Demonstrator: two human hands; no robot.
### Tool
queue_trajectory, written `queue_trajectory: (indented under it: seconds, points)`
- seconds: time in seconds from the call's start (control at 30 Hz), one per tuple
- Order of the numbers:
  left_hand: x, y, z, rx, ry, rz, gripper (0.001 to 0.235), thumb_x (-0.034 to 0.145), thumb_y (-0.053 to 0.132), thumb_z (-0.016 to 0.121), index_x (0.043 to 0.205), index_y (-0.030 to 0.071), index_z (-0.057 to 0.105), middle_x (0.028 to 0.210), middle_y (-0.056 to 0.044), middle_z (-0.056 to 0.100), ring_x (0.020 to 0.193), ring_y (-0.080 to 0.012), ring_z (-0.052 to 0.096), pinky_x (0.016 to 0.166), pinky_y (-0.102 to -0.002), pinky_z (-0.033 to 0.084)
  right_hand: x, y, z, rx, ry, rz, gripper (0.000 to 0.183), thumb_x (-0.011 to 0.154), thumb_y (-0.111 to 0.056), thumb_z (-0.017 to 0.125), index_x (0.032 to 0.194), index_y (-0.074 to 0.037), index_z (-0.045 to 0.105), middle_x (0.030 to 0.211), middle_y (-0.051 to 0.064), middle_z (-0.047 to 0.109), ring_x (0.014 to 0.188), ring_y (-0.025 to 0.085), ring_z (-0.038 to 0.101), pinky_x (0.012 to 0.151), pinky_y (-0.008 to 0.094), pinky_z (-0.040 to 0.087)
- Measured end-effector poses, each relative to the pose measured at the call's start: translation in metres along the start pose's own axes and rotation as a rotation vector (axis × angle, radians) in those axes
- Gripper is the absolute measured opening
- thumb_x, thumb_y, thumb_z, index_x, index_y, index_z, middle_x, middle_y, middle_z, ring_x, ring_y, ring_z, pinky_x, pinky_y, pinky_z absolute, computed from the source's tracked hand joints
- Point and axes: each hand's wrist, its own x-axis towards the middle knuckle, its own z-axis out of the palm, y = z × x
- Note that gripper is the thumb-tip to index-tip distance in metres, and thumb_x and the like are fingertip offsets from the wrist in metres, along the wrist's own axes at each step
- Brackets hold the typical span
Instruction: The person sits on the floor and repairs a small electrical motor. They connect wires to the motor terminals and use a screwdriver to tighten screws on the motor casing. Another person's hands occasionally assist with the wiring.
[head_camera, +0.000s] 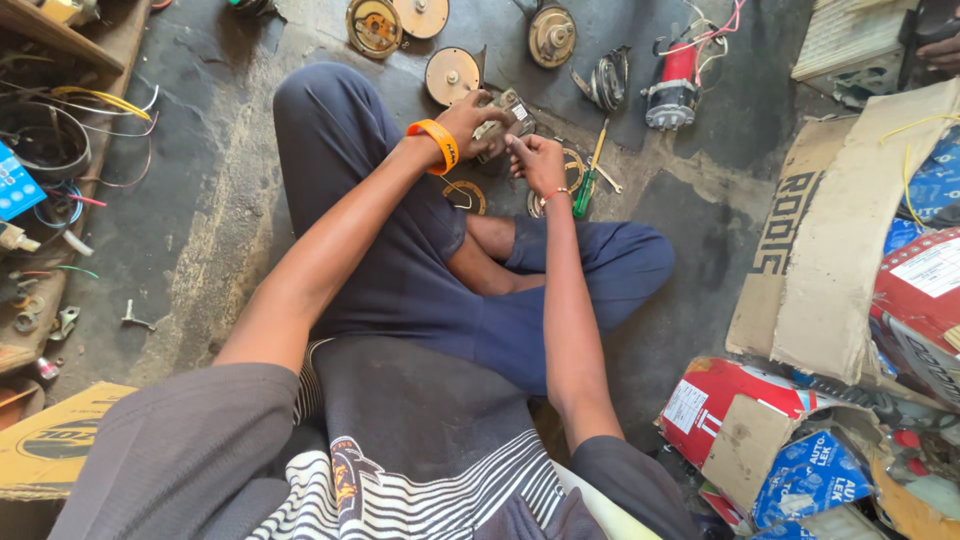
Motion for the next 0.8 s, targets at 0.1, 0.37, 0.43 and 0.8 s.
queue_trajectory:
  seconds: [0.1,0.37,0.43,0.8]
  points:
    - [-0.001,-0.003,0.002,-0.122,-0.046,-0.074,0.041,0.095,0.024,0.076,0.136,0.025,0.068,0.134,-0.024,0.055,0.119,-0.0458,0.059,0.102,-0.047,0.052,-0.001,-0.002,0.002,-0.061,-0.049,0.01,0.031,0.094,-0.029,0.078,0.079,-0.003,0.071,0.065,0.001,0.066,0.052,0.008,0.06,0.048,0.023,0.049]
    - [0.003,-0.007,0.006,-0.049,-0.039,-0.03,0.049,0.08,0.011,0.078,0.127,0.019,0.069,0.12,-0.021,0.06,0.114,-0.044,0.06,0.099,-0.047,0.051,-0.007,-0.015,-0.001,-0.016,-0.091,-0.001,0.028,0.096,-0.026,0.076,0.081,-0.003,0.071,0.064,0.0,0.064,0.052,0.007,0.059,0.049,0.022,0.048]
    - [0.003,-0.006,0.008,-0.033,-0.054,-0.043,0.049,0.079,0.011,0.078,0.127,0.02,0.07,0.121,-0.022,0.061,0.115,-0.0436,0.06,0.1,-0.048,0.051,-0.009,-0.019,-0.003,0.011,-0.006,-0.085,0.029,0.099,-0.025,0.075,0.082,-0.002,0.07,0.067,0.0,0.064,0.054,0.007,0.057,0.05,0.022,0.045]
    - [0.003,-0.013,0.01,0.013,-0.055,-0.047,0.052,0.076,0.013,0.082,0.127,0.022,0.073,0.136,-0.027,0.058,0.129,-0.0469,0.054,0.109,-0.049,0.044,-0.014,-0.016,0.002,0.007,-0.062,-0.043,0.03,0.099,-0.025,0.075,0.081,-0.002,0.07,0.067,0.001,0.064,0.055,0.007,0.059,0.051,0.022,0.046]
